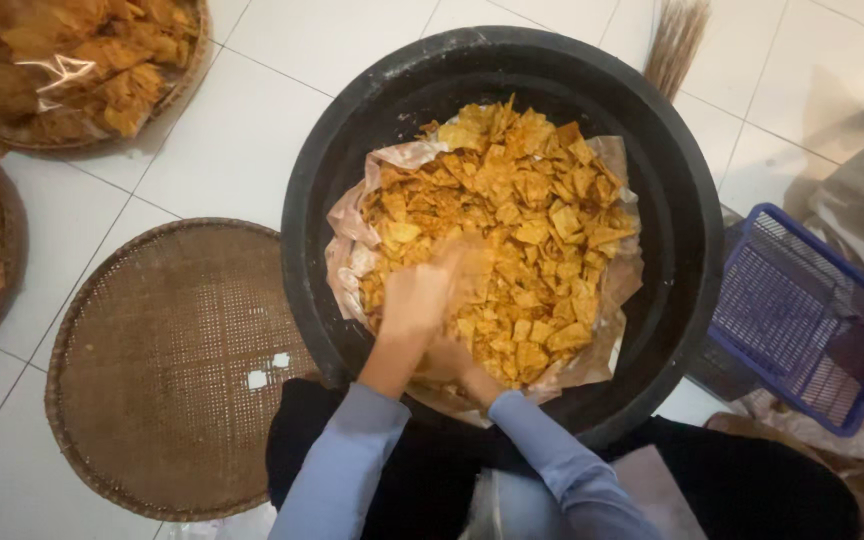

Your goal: The person sits on the floor and sorts yellow snack chips in a large black basin. They transfer portions of chips into a blue basket on a digital scale, then place the chips into clear plastic bags.

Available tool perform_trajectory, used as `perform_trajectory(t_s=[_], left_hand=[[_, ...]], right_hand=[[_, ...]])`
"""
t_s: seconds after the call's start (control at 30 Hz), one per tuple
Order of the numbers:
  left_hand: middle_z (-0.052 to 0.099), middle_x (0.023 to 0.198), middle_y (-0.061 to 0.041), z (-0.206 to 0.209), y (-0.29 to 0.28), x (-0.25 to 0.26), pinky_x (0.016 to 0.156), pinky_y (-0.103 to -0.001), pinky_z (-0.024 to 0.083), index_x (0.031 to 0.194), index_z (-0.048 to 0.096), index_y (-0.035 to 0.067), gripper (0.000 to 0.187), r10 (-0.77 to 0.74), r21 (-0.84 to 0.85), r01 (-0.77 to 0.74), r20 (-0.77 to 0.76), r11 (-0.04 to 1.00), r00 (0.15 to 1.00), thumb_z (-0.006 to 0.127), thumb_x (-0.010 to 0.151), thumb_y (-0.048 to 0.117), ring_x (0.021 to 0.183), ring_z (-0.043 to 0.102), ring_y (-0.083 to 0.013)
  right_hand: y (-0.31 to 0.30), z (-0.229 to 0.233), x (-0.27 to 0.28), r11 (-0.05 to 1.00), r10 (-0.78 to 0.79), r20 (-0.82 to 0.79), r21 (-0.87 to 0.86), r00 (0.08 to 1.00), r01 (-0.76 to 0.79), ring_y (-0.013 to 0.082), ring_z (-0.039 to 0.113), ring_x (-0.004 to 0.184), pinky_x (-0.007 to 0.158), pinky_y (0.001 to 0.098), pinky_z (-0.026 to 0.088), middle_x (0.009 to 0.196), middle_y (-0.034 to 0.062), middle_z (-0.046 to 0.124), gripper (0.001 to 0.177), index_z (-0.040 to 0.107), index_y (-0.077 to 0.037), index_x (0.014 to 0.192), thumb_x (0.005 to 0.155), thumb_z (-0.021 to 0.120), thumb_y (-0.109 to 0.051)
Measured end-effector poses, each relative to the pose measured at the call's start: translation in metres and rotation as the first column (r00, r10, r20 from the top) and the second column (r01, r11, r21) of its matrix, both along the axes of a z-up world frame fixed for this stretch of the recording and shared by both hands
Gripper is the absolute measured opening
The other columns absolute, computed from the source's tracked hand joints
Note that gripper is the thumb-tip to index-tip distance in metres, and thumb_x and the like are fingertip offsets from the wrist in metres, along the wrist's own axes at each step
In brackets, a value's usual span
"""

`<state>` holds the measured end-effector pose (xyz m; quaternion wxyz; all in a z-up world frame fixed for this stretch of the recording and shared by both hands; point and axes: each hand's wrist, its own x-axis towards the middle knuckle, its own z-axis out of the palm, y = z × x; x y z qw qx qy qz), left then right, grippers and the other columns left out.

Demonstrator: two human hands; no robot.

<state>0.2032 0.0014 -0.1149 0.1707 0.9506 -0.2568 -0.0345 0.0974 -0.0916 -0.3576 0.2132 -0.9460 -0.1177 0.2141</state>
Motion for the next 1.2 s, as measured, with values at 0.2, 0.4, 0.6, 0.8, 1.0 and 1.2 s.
perform_trajectory(t_s=[0.2,0.4,0.6,0.8,1.0,1.2], left_hand=[[0.073,0.075,-0.017,-0.01,-0.01,-0.007,0.057,-0.046,0.057,0.082,0.072,0.013,0.008,0.039,0.178,-0.034,-0.021,0.983,0.999,0.064,0.084,0.012,0.069,0.075,-0.0324],[0.07,0.071,-0.021,-0.006,0.003,-0.012,0.061,-0.051,0.056,0.082,0.071,0.007,0.011,0.095,-0.123,-0.093,0.013,0.988,0.995,0.063,0.086,0.014,0.067,0.072,-0.04],[0.069,0.073,-0.025,-0.019,0.001,-0.007,0.064,-0.053,0.056,0.075,0.072,0.004,0.024,0.105,-0.071,-0.107,-0.024,0.992,0.994,0.063,0.089,0.021,0.07,0.071,-0.043],[0.069,0.077,-0.027,-0.037,-0.005,-0.006,0.067,-0.055,0.056,0.078,0.072,0.001,0.022,0.129,-0.125,-0.138,-0.074,0.982,0.989,0.06,0.087,0.016,0.075,0.071,-0.0452],[0.068,0.078,-0.029,-0.029,-0.004,-0.007,0.069,-0.056,0.055,0.085,0.072,0.0,0.025,0.129,-0.201,-0.159,-0.155,0.967,0.979,0.06,0.089,0.021,0.078,0.069,-0.047],[0.068,0.08,-0.03,-0.023,-0.006,-0.006,0.07,-0.056,0.055,0.09,0.072,0.0,0.024,0.12,-0.297,-0.171,-0.182,0.94,0.976,0.058,0.092,0.02,0.079,0.068,-0.048]], right_hand=[[0.007,0.027,0.007,0.999,-0.02,0.019,0.026,1.0,0.02,0.0504,0.044,0.123,0.093,0.0637,0.042,0.144,0.022,0.047,0.064,0.059,-0.018,0.136,0.081,0.075,-0.048],[-0.006,0.028,-0.012,0.993,-0.045,0.047,0.112,0.998,0.039,0.0472,0.057,0.11,0.087,0.0558,0.049,0.133,0.0216,0.06,0.057,0.063,-0.015,0.129,0.08,0.08,-0.038],[-0.057,0.016,-0.013,0.911,-0.161,0.048,0.391,0.986,0.13,0.0364,0.07,0.112,0.095,0.0444,0.056,0.123,0.0162,0.073,0.054,0.069,-0.017,0.135,0.081,0.062,-0.015],[-0.115,0.081,0.025,0.751,-0.404,0.225,0.634,0.887,0.182,0.0264,0.067,0.104,0.085,0.0389,0.056,0.124,0.0192,0.069,0.046,0.057,0.001,0.136,0.095,0.073,-0.01],[-0.106,0.205,0.015,0.188,-0.531,-0.144,0.941,0.835,0.282,0.0178,0.071,0.088,0.075,0.0323,0.059,0.122,0.0149,0.072,0.029,0.063,-0.004,0.132,0.105,0.06,-0.012],[-0.083,0.279,0.006,0.841,-0.379,0.424,0.528,0.823,0.116,0.0247,0.06,0.119,0.091,0.0345,0.053,0.146,0.0166,0.055,0.052,0.057,-0.004,0.142,0.093,0.073,-0.015]])
